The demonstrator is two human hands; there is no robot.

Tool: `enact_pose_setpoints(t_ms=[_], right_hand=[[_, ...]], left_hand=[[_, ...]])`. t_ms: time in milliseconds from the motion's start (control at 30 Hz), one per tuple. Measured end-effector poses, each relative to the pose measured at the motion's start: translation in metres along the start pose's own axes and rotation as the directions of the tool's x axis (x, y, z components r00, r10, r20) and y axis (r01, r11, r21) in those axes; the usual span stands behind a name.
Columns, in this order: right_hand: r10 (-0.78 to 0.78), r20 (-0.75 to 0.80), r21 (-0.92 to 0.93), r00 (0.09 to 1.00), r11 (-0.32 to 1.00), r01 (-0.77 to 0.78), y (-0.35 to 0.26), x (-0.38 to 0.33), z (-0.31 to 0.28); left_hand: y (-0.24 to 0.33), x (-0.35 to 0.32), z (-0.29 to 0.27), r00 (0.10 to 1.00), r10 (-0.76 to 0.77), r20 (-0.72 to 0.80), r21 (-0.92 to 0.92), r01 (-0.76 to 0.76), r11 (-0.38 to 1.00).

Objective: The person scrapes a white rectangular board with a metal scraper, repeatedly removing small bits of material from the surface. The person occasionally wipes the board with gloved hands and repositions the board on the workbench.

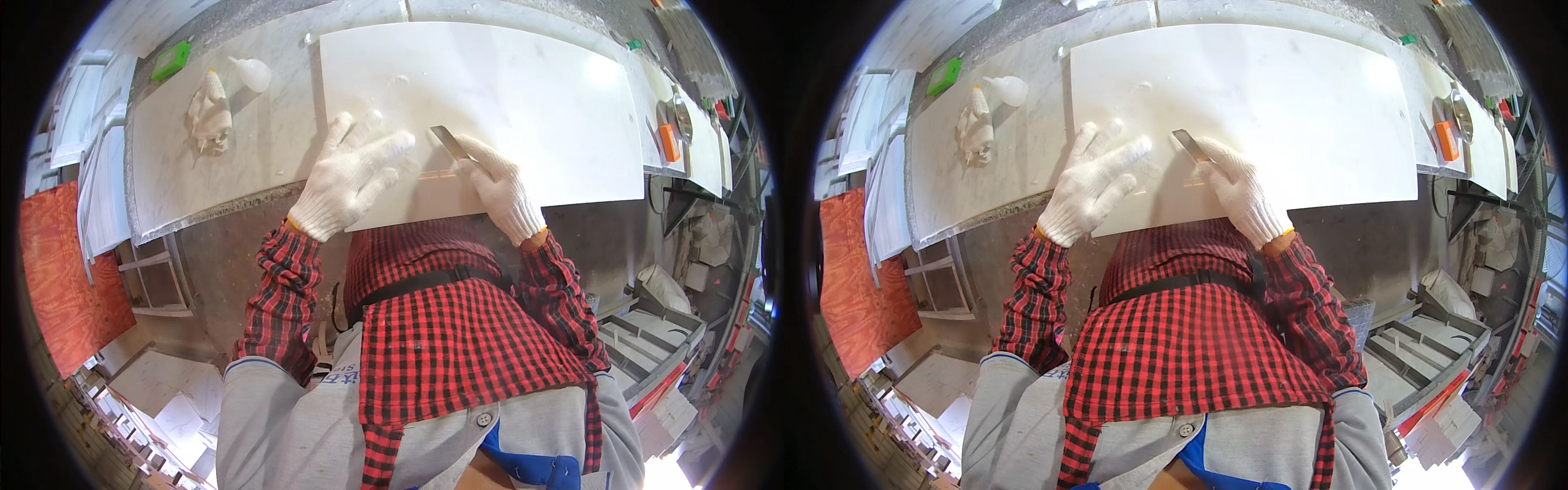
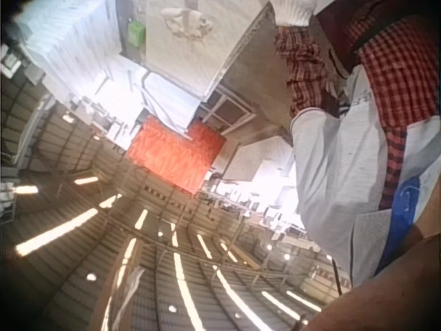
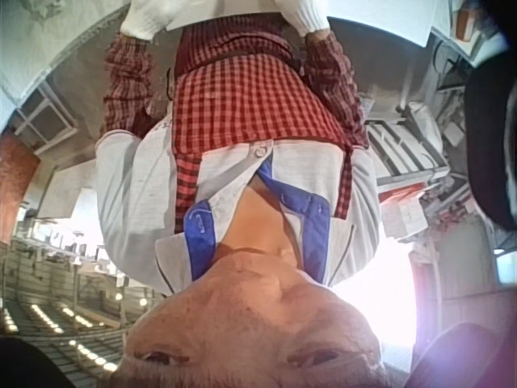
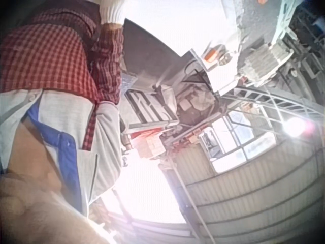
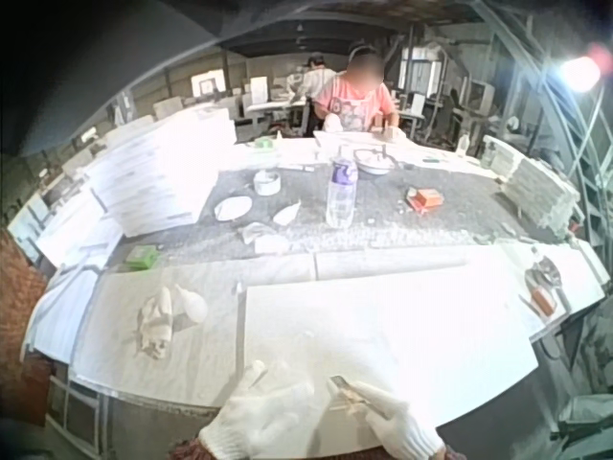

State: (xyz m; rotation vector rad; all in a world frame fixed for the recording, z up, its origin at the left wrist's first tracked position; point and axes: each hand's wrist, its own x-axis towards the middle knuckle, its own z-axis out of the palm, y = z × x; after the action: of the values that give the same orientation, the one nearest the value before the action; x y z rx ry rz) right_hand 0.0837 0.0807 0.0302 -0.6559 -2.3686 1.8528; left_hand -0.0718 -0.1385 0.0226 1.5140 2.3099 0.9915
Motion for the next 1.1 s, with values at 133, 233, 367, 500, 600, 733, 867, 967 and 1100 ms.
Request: enact_pose_setpoints(t_ms=[133,233,367,500,600,733,867,967,1100], right_hand=[[-0.078,0.004,-0.080,0.997,0.994,0.078,0.007,0.013,0.002],[-0.164,-0.011,-0.101,0.986,0.982,0.162,0.008,0.030,0.005],[-0.232,-0.037,-0.274,0.972,0.938,0.214,-0.002,0.044,0.018],[-0.282,-0.034,-0.446,0.959,0.863,0.238,-0.008,0.047,0.028],[-0.056,0.175,-0.437,0.983,0.890,0.128,-0.031,0.041,0.017],[-0.063,0.255,-0.053,0.965,0.995,0.079,-0.010,0.029,0.004],[0.026,0.196,0.017,0.980,0.999,-0.030,-0.011,0.014,-0.008],[0.055,0.169,-0.053,0.984,0.997,-0.047,-0.011,0.018,-0.009],[-0.105,0.165,-0.257,0.981,0.955,0.146,-0.010,0.038,-0.012]], left_hand=[[-0.001,-0.021,-0.007,0.995,-0.034,-0.095,-0.134,0.021,0.991],[-0.001,-0.038,0.009,0.867,-0.261,-0.424,-0.263,0.158,0.952],[0.012,-0.046,0.037,0.738,-0.371,-0.563,-0.365,0.180,0.913],[0.020,-0.045,0.053,0.795,-0.289,-0.534,-0.198,0.215,0.956],[0.014,-0.047,0.057,0.759,-0.340,-0.555,-0.309,0.191,0.931],[0.017,-0.044,0.054,0.764,-0.337,-0.550,-0.268,0.221,0.938],[0.012,-0.046,0.057,0.766,-0.284,-0.576,-0.230,0.182,0.956],[0.012,-0.046,0.058,0.766,-0.269,-0.583,-0.195,0.190,0.962],[0.010,-0.045,0.058,0.766,-0.230,-0.600,-0.138,0.185,0.973]])
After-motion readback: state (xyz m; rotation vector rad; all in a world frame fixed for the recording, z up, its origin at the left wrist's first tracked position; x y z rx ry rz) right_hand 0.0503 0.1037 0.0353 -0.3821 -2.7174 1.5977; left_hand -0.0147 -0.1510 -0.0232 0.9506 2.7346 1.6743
